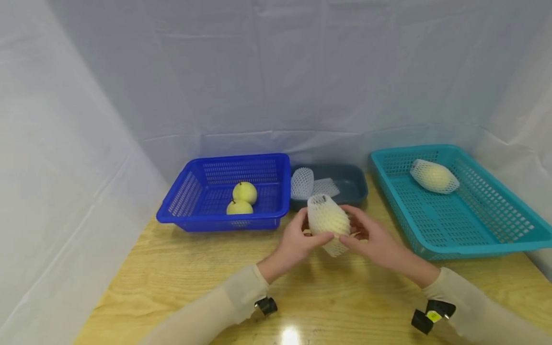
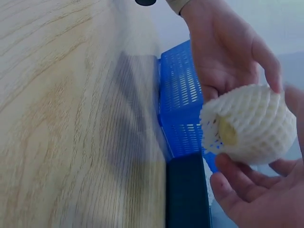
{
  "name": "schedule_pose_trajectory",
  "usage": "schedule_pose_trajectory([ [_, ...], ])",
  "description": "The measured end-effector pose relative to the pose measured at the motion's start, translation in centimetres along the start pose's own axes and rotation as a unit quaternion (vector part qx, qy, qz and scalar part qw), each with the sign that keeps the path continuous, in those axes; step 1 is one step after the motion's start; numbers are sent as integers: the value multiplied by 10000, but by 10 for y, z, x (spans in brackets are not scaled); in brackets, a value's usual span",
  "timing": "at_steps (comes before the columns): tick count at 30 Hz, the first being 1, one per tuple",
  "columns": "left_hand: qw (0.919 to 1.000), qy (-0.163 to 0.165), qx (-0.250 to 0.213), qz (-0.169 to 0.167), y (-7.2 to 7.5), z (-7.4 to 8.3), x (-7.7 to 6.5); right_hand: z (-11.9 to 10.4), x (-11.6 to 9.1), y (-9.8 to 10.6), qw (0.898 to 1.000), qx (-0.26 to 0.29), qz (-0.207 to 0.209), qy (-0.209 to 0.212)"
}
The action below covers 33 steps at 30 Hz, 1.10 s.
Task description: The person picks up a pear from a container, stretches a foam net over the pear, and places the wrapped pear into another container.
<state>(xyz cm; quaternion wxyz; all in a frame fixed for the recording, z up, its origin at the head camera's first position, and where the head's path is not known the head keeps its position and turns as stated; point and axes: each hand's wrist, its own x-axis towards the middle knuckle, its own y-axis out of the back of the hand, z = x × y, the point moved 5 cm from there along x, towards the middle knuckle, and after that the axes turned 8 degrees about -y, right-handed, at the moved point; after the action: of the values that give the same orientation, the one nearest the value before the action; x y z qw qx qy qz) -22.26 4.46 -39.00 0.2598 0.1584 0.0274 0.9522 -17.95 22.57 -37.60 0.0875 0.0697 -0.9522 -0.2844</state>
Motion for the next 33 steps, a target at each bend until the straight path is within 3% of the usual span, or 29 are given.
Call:
schedule_pose_trajectory([
  [5, 9992, -13, -375, -159, 5, 3, -1, -1, -1, 2, 9988, 402, -197, 196],
  [10, 9962, -26, -740, -465, 5, 6, -5, -1, 1, 3, 9993, 198, -293, 86],
  [18, 9937, -212, -851, -704, 4, 8, -7, -1, 3, 2, 9967, 425, -682, 134],
  [24, 9951, -229, -594, -753, 4, 8, -6, -5, 1, 1, 9937, 844, -740, 12],
  [33, 9990, 263, 70, -367, 3, 7, -6, 0, -1, 2, 9951, 788, -217, -550],
])
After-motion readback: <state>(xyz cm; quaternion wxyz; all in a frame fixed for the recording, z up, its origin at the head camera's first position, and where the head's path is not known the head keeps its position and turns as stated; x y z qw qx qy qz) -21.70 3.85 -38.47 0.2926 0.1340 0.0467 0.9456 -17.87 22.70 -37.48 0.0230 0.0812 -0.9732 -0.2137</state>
